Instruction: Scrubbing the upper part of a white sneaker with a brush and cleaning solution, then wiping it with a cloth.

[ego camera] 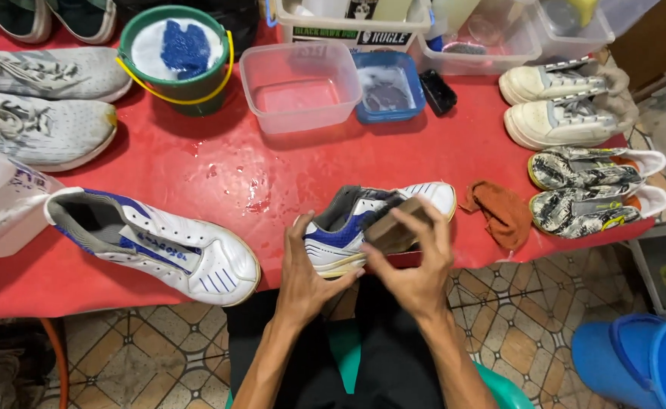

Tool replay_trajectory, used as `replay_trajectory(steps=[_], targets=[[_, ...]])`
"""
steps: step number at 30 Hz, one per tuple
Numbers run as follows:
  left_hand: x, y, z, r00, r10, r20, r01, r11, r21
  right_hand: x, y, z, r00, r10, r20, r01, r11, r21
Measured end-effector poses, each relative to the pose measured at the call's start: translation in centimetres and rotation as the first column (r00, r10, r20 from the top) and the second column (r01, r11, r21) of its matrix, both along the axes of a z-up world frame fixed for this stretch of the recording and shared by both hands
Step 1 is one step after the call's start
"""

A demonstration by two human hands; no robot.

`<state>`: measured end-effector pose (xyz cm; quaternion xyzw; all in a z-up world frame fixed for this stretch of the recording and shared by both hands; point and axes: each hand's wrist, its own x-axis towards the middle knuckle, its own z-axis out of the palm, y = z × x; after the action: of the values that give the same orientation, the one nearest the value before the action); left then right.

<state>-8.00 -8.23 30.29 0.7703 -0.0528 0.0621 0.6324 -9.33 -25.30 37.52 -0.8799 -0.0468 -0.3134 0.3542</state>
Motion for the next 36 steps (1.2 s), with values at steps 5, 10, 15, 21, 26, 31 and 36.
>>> replay_trajectory(steps=[5, 10, 15, 21, 26, 31, 36], targets=[[-0.3, 0.1, 0.5, 0.986, 0.003, -0.165, -0.008, 1.0, -0.029, -0.1, 0.2, -1.3, 0.994, 0.111, -0.01, -0.111, 0.994, -0.011], [-0.4, 0.3, -0.2, 0.994, -0.013, -0.108, 0.01, 1.0, -0.023, -0.4, 1.9, -0.1, 0.997, 0.077, -0.028, -0.077, 0.997, 0.007], [-0.6, -0.1, -0.9, 0.993, 0.001, -0.119, -0.005, 1.0, -0.031, 0.4, 0.5, -0.3, 0.997, 0.065, -0.038, -0.066, 0.998, -0.024], [-0.5, 0.2, -1.1, 0.998, -0.039, -0.042, 0.038, 0.999, -0.037, 0.1, 1.4, 0.1, 0.977, 0.187, -0.106, -0.187, 0.982, 0.013], [-0.6, 0.3, -0.6, 0.992, -0.032, 0.124, 0.025, 0.998, 0.063, -0.6, 1.9, 2.0, 0.971, 0.139, -0.192, -0.151, 0.987, -0.048], [-0.4, 0.3, -0.4, 0.996, -0.056, 0.073, 0.054, 0.998, 0.038, 0.2, 0.7, 1.1, 0.983, 0.064, -0.172, -0.074, 0.996, -0.054], [-0.7, 0.6, -0.6, 0.989, -0.091, 0.114, 0.09, 0.996, 0.016, -1.0, 1.4, 1.7, 0.939, 0.255, -0.233, -0.247, 0.967, 0.064]])
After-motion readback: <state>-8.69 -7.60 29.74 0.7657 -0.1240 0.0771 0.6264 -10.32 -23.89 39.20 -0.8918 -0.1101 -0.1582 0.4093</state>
